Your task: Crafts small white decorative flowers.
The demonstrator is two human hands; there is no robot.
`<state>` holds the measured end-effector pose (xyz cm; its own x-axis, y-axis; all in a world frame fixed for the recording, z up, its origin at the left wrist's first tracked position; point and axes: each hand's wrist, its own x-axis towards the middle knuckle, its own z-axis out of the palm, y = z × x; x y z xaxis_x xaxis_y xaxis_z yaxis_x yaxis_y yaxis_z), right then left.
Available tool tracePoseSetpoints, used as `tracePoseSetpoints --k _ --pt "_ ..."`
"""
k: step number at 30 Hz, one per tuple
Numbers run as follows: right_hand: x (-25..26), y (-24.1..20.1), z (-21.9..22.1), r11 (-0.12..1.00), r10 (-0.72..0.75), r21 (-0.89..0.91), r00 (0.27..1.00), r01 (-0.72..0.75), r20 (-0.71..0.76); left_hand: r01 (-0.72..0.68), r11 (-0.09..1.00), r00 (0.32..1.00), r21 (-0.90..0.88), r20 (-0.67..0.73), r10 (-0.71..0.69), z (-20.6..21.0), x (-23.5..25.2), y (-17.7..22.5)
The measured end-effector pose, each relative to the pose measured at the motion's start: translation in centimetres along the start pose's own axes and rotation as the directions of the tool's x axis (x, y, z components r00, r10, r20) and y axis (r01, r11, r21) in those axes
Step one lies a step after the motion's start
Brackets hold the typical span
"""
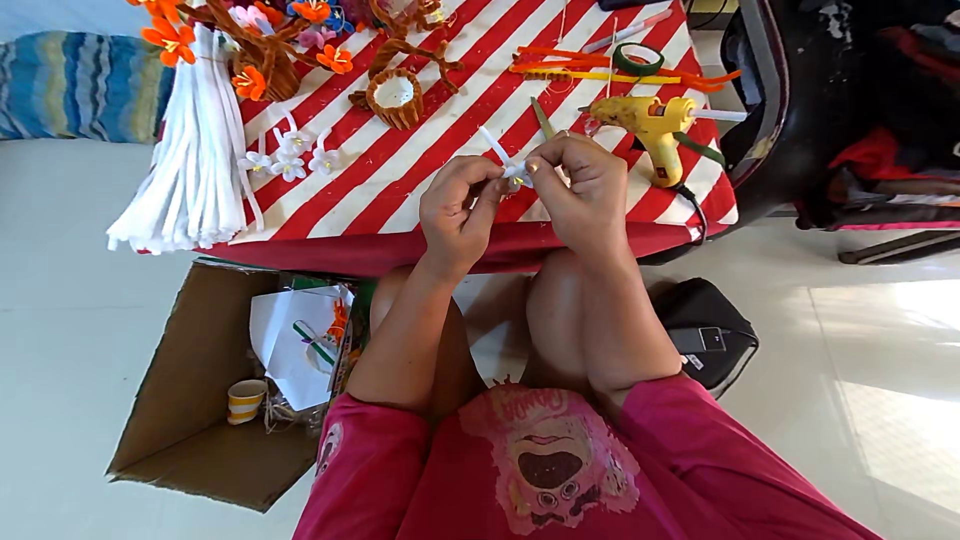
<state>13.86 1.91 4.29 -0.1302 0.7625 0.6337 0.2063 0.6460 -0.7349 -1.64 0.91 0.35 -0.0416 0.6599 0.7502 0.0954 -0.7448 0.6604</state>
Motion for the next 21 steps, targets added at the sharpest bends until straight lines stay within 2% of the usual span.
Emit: tracePoseSetpoints --k 5,10,14,21 --pt "0.2 0.9 -0.3 0.998 0.065 -0.010 0.997 -0.065 0.048 0.208 0.934 0.963 -0.292 -0.103 -0.247 0.5 0.2 -0.7" --pt "0.3 1.0 0.0 0.985 0.173 -0.034 0.980 -0.171 0.101 0.328 0.841 0.882 -0.430 -0.179 -0.435 0.8 0.4 -0.3" --pt "0.1 0.8 1.2 0.961 0.241 0.093 0.956 -0.259 0.167 0.323 0.818 0.867 -0.475 -0.198 -0.457 1.0 0.3 -0.3" --pt "0.2 0.9 1.5 0.840 0.395 0.300 0.889 -0.451 0.231 0.304 0.847 0.873 -0.436 -0.228 -0.431 0.9 0.3 -0.4"
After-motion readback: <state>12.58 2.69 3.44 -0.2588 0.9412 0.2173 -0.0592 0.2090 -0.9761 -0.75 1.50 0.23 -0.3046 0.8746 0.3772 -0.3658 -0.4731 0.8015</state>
